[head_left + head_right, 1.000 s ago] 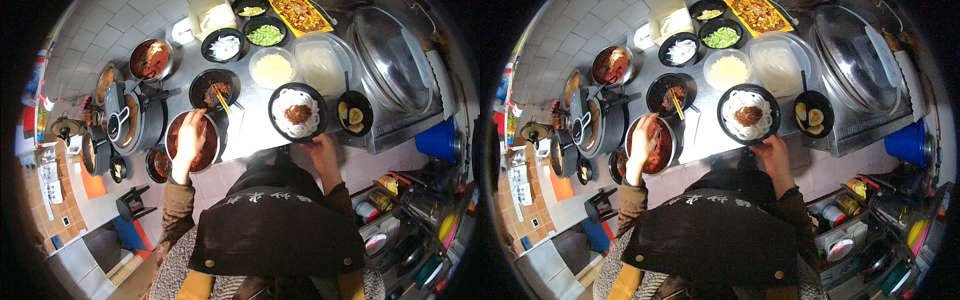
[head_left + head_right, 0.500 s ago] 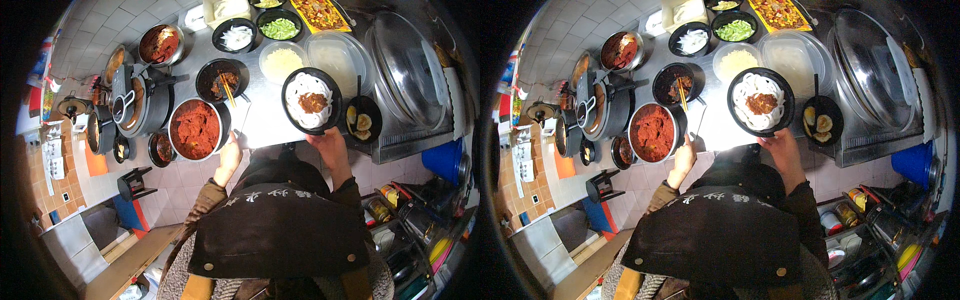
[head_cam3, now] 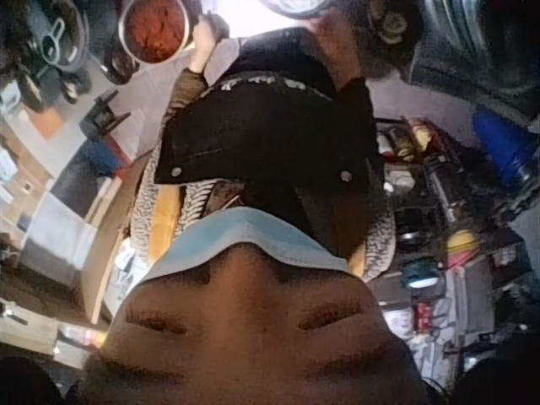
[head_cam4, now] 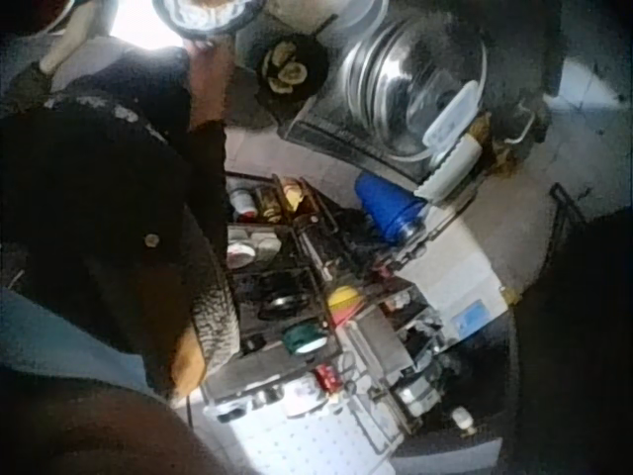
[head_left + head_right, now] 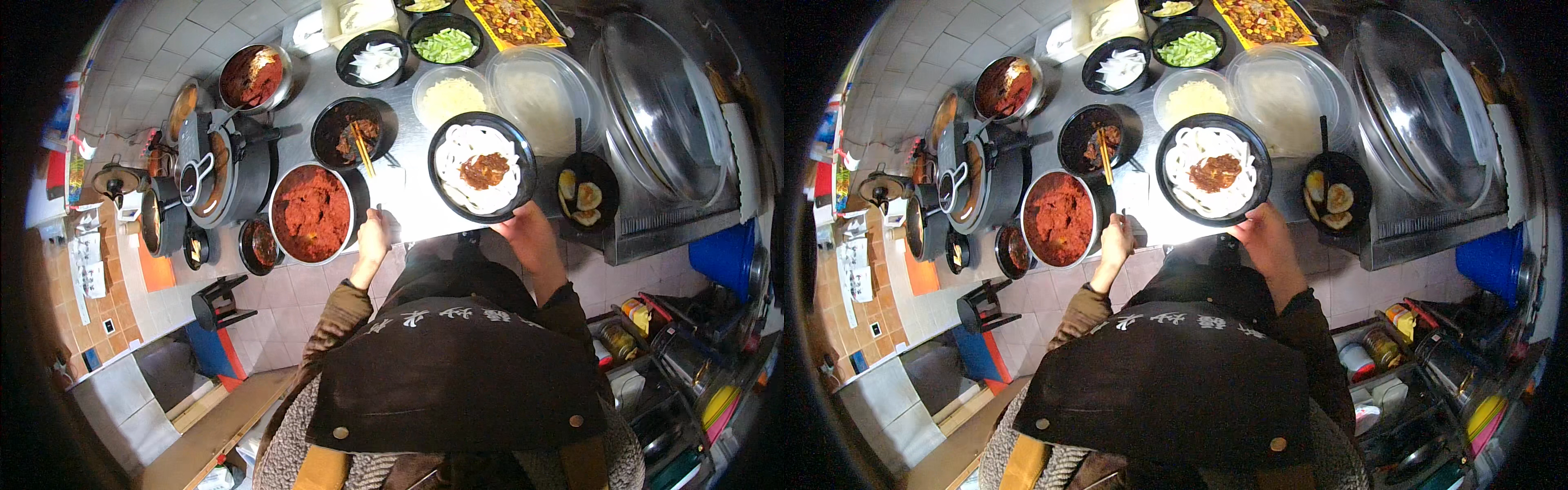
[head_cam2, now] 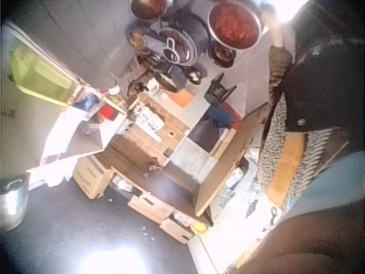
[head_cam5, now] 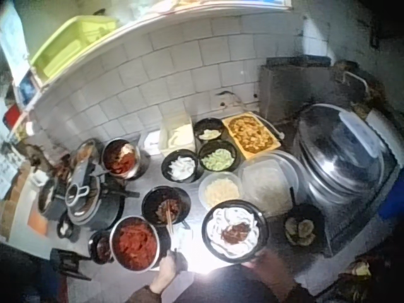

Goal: The person assembles a noodle dish by placing noodles in a bowl, adding a red sauce, and topping with cooked meat using chopsticks. The person also handles a small paper slip and moves between the cooking station and a sink area.

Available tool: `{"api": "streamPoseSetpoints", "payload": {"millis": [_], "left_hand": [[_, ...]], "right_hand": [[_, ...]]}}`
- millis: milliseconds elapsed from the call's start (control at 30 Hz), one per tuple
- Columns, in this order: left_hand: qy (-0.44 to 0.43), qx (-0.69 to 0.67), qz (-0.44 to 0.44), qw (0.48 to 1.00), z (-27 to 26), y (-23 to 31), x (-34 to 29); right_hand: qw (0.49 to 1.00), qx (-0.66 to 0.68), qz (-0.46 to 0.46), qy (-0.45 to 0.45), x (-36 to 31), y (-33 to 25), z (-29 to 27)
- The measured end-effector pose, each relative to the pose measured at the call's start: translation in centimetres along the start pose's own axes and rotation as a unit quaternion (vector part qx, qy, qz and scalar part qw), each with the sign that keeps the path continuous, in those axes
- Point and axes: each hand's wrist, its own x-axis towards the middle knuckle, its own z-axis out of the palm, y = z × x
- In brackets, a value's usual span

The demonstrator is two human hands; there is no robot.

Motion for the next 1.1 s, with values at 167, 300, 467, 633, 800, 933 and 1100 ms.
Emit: {"api": "streamPoseSetpoints", "payload": {"millis": [167,300,467,633,800,933,1100], "left_hand": [[-0.138,-0.398,-0.069,0.904,-4.1,4.7,-3.6],[-0.179,-0.436,-0.063,0.880,-7.2,8.5,-5.8],[-0.170,-0.396,-0.023,0.902,-8.2,12.0,-7.1],[-0.146,-0.287,0.046,0.946,-7.8,14.3,-8.0],[-0.203,-0.269,0.045,0.940,-9.4,15.3,-8.7],[-0.221,-0.235,0.082,0.943,-13.2,13.6,-7.4],[0.023,-0.090,0.177,0.980,-20.5,7.7,0.3]], "right_hand": [[0.873,-0.461,-0.130,-0.089,-0.1,-0.5,1.3],[0.954,-0.283,-0.061,-0.073,0.8,-0.5,3.0],[0.981,-0.134,0.009,-0.142,1.9,-0.3,5.0],[0.986,-0.114,0.112,-0.044,2.6,-0.4,6.4],[0.978,-0.164,0.072,-0.111,1.8,-1.0,7.4],[0.986,-0.097,0.089,-0.099,1.8,-1.8,7.0],[0.986,-0.089,0.012,-0.140,3.6,-2.8,5.3]]}}
